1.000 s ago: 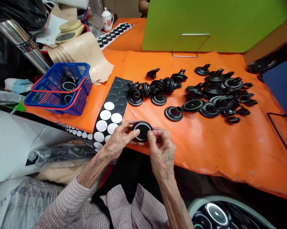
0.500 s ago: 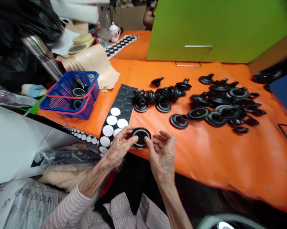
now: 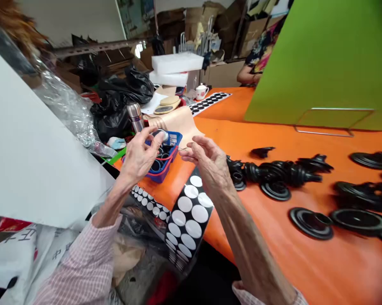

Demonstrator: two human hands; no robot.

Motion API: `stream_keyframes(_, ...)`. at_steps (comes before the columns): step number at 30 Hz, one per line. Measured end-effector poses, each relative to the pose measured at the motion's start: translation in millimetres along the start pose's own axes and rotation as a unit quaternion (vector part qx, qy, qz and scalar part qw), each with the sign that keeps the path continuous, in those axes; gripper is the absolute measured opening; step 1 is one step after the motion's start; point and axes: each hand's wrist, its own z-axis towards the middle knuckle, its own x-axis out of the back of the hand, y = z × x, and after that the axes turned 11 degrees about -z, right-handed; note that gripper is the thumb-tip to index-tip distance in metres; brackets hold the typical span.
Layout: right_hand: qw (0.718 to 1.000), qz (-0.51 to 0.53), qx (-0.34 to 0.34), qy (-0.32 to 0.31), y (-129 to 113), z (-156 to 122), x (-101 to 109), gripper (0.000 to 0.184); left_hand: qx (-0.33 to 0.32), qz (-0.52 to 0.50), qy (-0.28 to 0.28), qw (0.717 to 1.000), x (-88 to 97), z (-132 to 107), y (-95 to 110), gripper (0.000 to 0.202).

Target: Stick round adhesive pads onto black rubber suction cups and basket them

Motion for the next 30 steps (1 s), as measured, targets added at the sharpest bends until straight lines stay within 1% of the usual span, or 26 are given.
stream_keyframes(1, 0.998, -0.063, 0.011, 0.018, 6.5, -5.3, 8.1, 0.024, 0.008, 0.016, -0.021, 1.000, -3.0, -7.8, -4.5, 0.039)
stream_keyframes(2, 0.989, -0.141, 0.016, 0.040, 16.0, -15.5, 18.9, 0.023, 0.038, 0.029, -0.067, 0.997, -9.3, -18.5, -12.7, 0.038)
stream_keyframes(3, 0.973, -0.222, 0.013, 0.065, 27.6, -29.5, 31.1, 0.024, 0.079, 0.051, -0.110, 0.990, -18.0, -30.3, -23.5, 0.038)
stream_keyframes(4, 0.950, -0.300, 0.009, 0.090, 40.2, -45.9, 43.3, 0.025, 0.120, 0.079, -0.140, 0.980, -28.5, -41.1, -36.0, 0.041)
stream_keyframes(5, 0.929, -0.354, -0.001, 0.111, 53.0, -62.9, 54.6, 0.026, 0.159, 0.100, -0.156, 0.970, -39.8, -49.5, -48.8, 0.047)
stream_keyframes(6, 0.915, -0.386, -0.006, 0.117, 65.0, -78.8, 64.0, 0.027, 0.190, 0.107, -0.155, 0.964, -51.0, -54.5, -60.9, 0.053)
stream_keyframes(7, 0.908, -0.403, -0.002, 0.112, 75.4, -92.3, 70.9, 0.028, 0.220, 0.094, -0.149, 0.960, -61.3, -55.7, -71.2, 0.059)
stream_keyframes(9, 0.907, -0.410, 0.013, 0.096, 89.5, -109.4, 77.3, 0.031, 0.284, -0.009, -0.152, 0.947, -77.4, -49.2, -85.2, 0.063)
stream_keyframes(11, 0.900, -0.423, 0.030, 0.098, 94.4, -113.1, 76.3, 0.031, 0.344, -0.137, -0.190, 0.909, -87.4, -38.1, -90.4, 0.056)
stream_keyframes(13, 0.886, -0.446, 0.043, 0.121, 93.1, -107.8, 73.0, 0.030, 0.378, -0.215, -0.233, 0.870, -92.8, -30.5, -90.9, 0.044)
stream_keyframes(15, 0.879, -0.456, 0.053, 0.129, 89.9, -99.3, 70.5, 0.029, 0.386, -0.242, -0.251, 0.854, -94.9, -29.4, -91.0, 0.038)
stream_keyframes(17, 0.883, -0.450, 0.054, 0.121, 88.2, -91.4, 69.5, 0.030, 0.386, -0.271, -0.254, 0.844, -94.6, -33.0, -93.3, 0.036)
stream_keyframes(20, 0.881, -0.451, 0.046, 0.132, 89.5, -83.3, 69.4, 0.030, 0.385, -0.306, -0.255, 0.832, -92.0, -39.2, -99.9, 0.035)
stream_keyframes(23, 0.876, -0.459, 0.045, 0.141, 92.1, -79.3, 68.1, 0.026, 0.386, -0.322, -0.259, 0.824, -90.2, -41.6, -105.9, 0.034)
stream_keyframes(25, 0.874, -0.467, 0.049, 0.127, 93.3, -78.5, 65.8, 0.024, 0.382, -0.327, -0.261, 0.824, -90.3, -41.7, -108.0, 0.034)
stream_keyframes(27, 0.870, -0.476, 0.055, 0.113, 94.0, -78.0, 63.7, 0.027, 0.375, -0.327, -0.260, 0.827, -90.8, -41.2, -108.7, 0.033)
stream_keyframes(29, 0.867, -0.480, 0.059, 0.121, 93.7, -76.6, 64.7, 0.030, 0.369, -0.316, -0.259, 0.834, -90.4, -39.9, -108.6, 0.035)
stream_keyframes(30, 0.864, -0.481, 0.057, 0.136, 92.7, -75.5, 67.2, 0.032, 0.367, -0.305, -0.258, 0.840, -89.5, -38.9, -108.3, 0.036)
